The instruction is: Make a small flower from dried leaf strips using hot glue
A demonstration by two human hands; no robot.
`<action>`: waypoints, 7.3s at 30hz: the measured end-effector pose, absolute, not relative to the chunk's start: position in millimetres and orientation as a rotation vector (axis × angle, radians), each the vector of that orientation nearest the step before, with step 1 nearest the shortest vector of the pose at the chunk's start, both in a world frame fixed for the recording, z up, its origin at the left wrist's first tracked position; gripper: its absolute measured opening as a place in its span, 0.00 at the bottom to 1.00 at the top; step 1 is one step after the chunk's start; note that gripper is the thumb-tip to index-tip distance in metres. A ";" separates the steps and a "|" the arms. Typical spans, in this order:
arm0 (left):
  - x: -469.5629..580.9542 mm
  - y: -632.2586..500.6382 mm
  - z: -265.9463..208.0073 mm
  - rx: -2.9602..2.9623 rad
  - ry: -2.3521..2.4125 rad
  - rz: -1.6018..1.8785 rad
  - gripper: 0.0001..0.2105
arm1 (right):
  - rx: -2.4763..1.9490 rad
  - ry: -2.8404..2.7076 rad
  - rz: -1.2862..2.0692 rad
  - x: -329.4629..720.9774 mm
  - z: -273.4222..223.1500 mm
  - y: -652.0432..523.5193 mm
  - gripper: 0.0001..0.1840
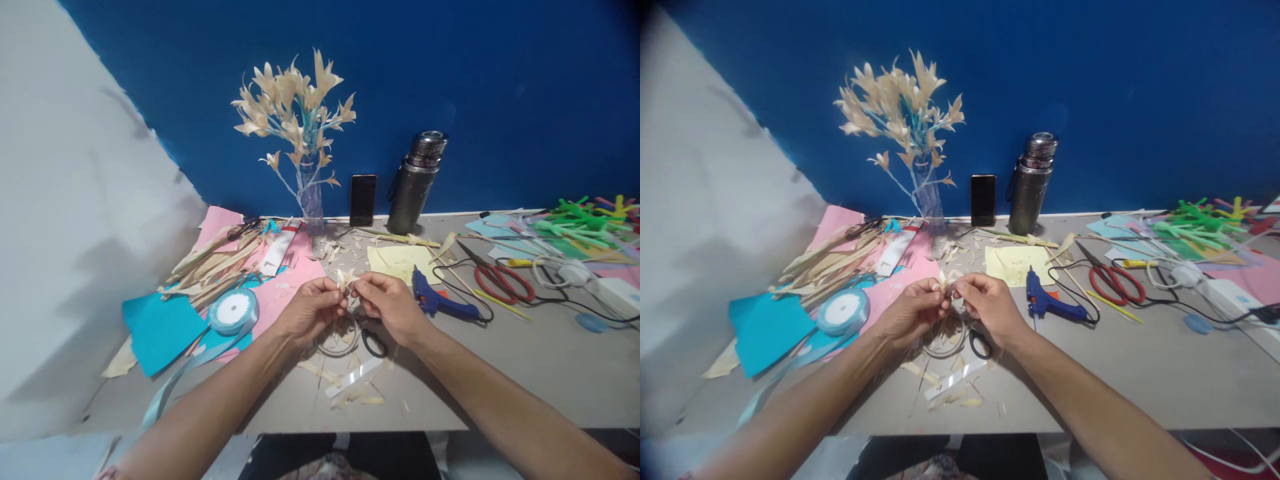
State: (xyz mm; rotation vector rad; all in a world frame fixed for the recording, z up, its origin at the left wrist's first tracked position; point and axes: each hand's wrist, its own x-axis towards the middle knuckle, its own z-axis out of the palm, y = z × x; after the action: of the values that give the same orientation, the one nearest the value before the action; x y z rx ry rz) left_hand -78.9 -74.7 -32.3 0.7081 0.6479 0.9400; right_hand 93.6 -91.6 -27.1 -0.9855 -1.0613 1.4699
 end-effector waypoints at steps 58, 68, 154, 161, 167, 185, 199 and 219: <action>-64.0 -79.8 -27.4 0.967 1.071 1.402 0.16 | -0.981 -0.739 1.566 69.5 -43.4 -96.4 0.18; -59.2 -91.2 -29.0 1.517 1.199 1.545 0.11 | -0.972 -0.609 1.477 67.8 -32.6 -96.3 0.19; -64.0 -102.9 -12.0 1.506 1.025 1.381 0.12 | -1.077 -1.395 0.947 77.8 -28.1 -113.6 0.16; -66.2 -102.2 -15.6 1.568 0.987 1.428 0.06 | -1.083 -1.242 1.199 80.1 -33.8 -106.5 0.19; -68.1 -96.6 -17.2 1.564 1.044 1.457 0.07 | -1.151 -1.348 1.186 82.6 -27.9 -108.0 0.14; -69.4 -86.2 -30.6 0.931 0.916 1.076 0.17 | -1.174 -1.538 1.037 87.6 -29.1 -106.8 0.09; -65.7 -91.7 -35.1 1.125 0.992 1.078 0.14 | -0.970 -1.480 1.200 87.5 -29.7 -103.4 0.09; -76.3 -85.0 -30.4 1.036 0.746 0.831 0.15 | -0.942 -1.583 1.017 98.4 -24.2 -97.3 0.15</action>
State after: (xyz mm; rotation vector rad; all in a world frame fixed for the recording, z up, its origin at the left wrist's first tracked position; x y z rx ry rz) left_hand -76.3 -85.0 -30.4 1.0361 0.7457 0.8306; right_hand 98.4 -97.3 -24.2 -0.9423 -1.5833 1.0172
